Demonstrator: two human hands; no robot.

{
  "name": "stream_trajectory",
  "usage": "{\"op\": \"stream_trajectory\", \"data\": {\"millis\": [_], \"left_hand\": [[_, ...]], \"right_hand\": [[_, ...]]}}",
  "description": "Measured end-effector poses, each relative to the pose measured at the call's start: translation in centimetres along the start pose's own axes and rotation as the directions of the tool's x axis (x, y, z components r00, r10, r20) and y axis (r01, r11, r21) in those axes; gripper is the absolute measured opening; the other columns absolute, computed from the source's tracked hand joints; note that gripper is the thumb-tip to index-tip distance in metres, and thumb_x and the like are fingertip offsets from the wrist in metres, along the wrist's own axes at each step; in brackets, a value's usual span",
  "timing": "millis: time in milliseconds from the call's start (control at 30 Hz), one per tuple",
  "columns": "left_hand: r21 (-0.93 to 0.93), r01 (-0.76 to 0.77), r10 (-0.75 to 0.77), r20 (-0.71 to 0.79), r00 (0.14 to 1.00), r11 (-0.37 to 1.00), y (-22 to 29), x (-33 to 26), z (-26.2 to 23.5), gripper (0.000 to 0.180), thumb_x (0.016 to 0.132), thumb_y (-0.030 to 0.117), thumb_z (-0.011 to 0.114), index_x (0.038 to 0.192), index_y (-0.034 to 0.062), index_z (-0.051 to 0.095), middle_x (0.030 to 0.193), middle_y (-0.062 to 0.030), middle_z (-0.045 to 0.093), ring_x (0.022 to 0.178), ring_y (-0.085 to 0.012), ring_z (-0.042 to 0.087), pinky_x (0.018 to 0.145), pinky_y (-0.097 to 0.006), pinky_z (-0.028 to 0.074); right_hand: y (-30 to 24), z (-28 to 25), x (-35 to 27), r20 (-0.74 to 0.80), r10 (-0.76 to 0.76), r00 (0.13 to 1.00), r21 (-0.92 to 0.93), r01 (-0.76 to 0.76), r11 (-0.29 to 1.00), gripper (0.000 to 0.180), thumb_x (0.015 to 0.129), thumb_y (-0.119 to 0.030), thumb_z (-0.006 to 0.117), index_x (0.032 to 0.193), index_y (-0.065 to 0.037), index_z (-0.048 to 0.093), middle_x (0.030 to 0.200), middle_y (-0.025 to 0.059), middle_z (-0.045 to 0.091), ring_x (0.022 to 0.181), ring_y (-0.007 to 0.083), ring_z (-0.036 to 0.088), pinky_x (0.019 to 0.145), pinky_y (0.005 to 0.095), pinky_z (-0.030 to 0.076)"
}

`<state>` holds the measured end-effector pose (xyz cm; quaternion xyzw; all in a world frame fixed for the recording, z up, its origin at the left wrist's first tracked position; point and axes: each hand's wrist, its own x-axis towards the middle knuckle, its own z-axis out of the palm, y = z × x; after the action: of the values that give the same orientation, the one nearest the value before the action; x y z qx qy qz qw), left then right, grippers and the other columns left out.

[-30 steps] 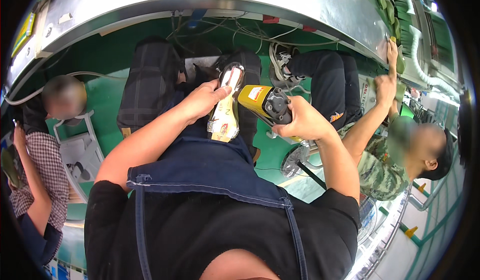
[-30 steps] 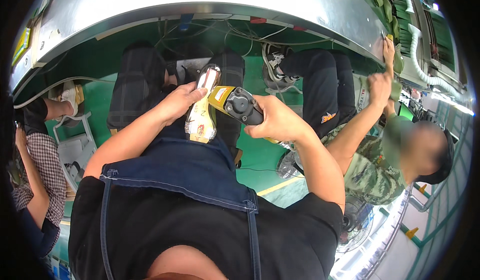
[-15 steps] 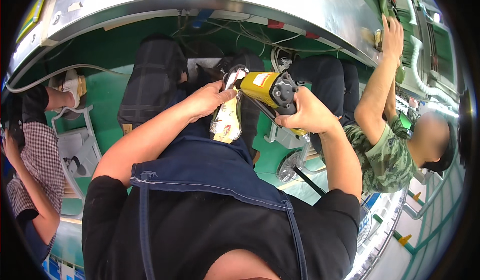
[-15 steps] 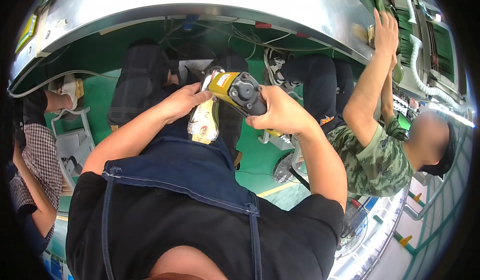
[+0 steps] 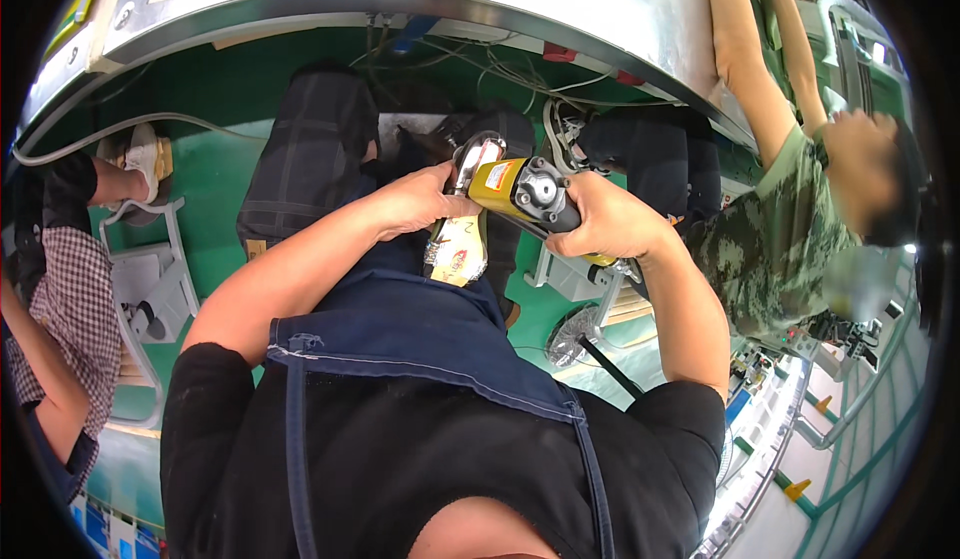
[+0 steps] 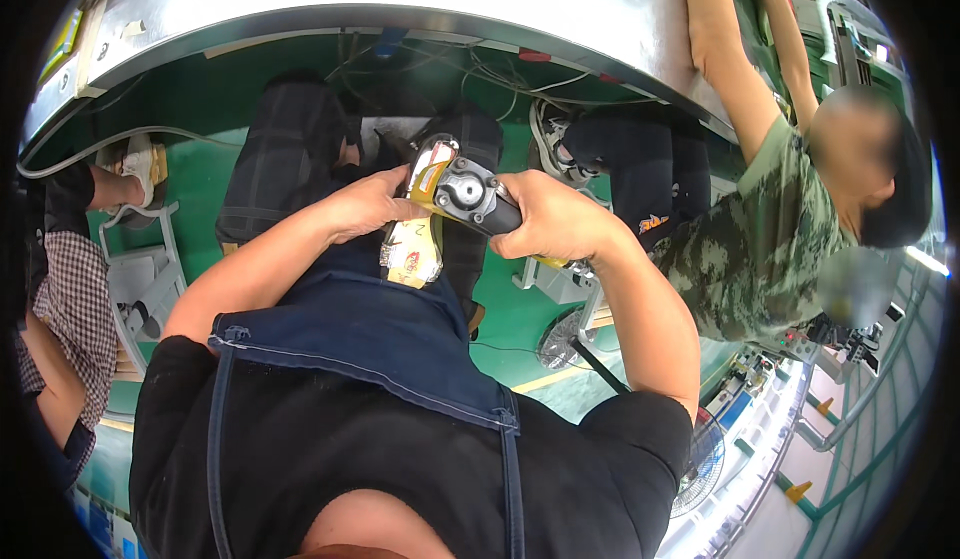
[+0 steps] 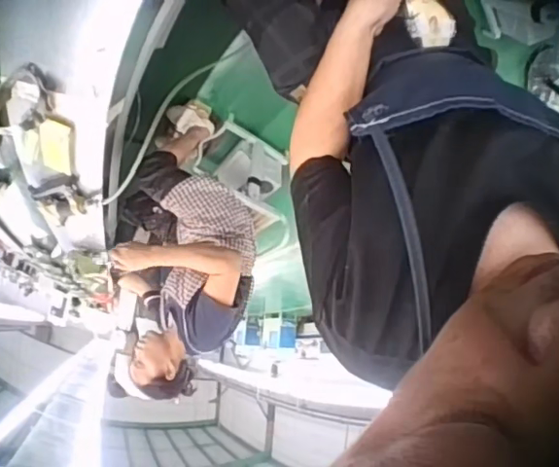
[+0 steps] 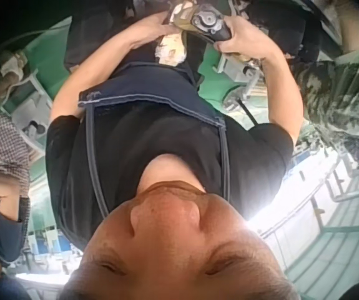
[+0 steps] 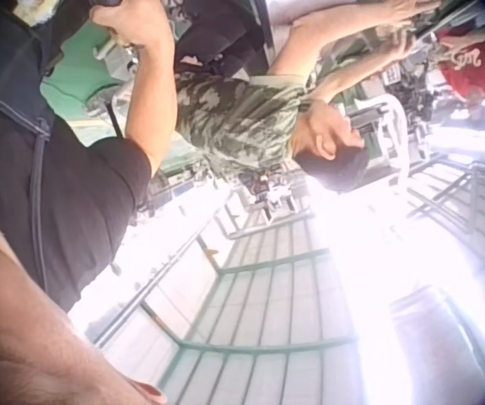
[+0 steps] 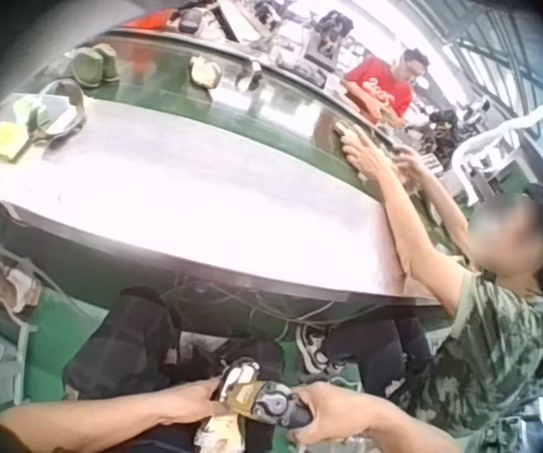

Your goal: The person assembles green slipper soles by attaching a decorative strap and securing the sole to the upper. They use a staple gun to fasten the components and a hammer to adjust the fit. The person handles the slipper parts one at a time, placing finished units on a nearby table.

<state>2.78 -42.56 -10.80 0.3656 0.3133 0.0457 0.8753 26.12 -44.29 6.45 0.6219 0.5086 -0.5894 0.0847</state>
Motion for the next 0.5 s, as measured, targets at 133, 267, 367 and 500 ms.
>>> {"op": "stream_trajectory", "data": {"millis": [133, 267, 367, 500], "left_hand": [[-0.047, 0.065, -0.062, 0.066, 0.996, 0.997, -0.4, 0.1, -0.3, 0.078, 0.09, 0.012, 0.082, 0.152, -0.0098, 0.04, 0.136, -0.0185, 0.064, 0.125, -0.0226, 0.062, 0.109, -0.036, 0.048], [-0.179, 0.091, -0.081, 0.062, 0.995, 0.98, -0.9, 0.7, -0.1, 0.073, 0.086, 0.018, 0.088, 0.141, -0.0083, 0.048, 0.123, -0.0155, 0.066, 0.113, -0.0222, 0.066, 0.101, -0.037, 0.053], [-0.287, 0.052, -0.07, -0.051, 0.996, 0.957, -0.6, 1.2, 1.1, 0.06, 0.087, 0.022, 0.087, 0.129, -0.0073, 0.057, 0.114, -0.0151, 0.069, 0.098, -0.0223, 0.071, 0.09, -0.038, 0.059], [-0.345, 0.087, -0.117, -0.067, 0.991, 0.935, -0.9, 1.3, 2.0, 0.045, 0.089, 0.019, 0.083, 0.121, -0.006, 0.064, 0.1, -0.0129, 0.071, 0.085, -0.0222, 0.072, 0.077, -0.039, 0.061]], "right_hand": [[-1.0, -1.6, -1.8, -0.167, -0.054, 0.984, -0.044, 0.047, 0.998, 0.038, 0.07, -0.012, 0.078, 0.102, 0.006, 0.066, 0.076, 0.004, 0.061, 0.071, 0.0113, 0.055, 0.069, 0.0292, 0.05], [-4.0, -5.3, -4.5, -0.517, -0.17, 0.839, -0.018, 0.188, 0.982, 0.042, 0.074, -0.013, 0.079, 0.11, 0.005, 0.068, 0.091, 0.0032, 0.067, 0.081, 0.0105, 0.058, 0.075, 0.0294, 0.052], [-5.5, -8.2, -3.3, -0.715, -0.407, 0.568, -0.286, 0.294, 0.912, 0.051, 0.078, -0.017, 0.08, 0.12, 0.007, 0.065, 0.101, 0.0126, 0.074, 0.09, 0.0183, 0.068, 0.085, 0.0353, 0.054], [-7.6, -11.8, 0.9, -0.794, -0.435, 0.424, -0.527, -0.124, 0.841, 0.046, 0.082, -0.018, 0.08, 0.122, 0.001, 0.067, 0.113, 0.0258, 0.073, 0.103, 0.0391, 0.071, 0.089, 0.0441, 0.056]]}}
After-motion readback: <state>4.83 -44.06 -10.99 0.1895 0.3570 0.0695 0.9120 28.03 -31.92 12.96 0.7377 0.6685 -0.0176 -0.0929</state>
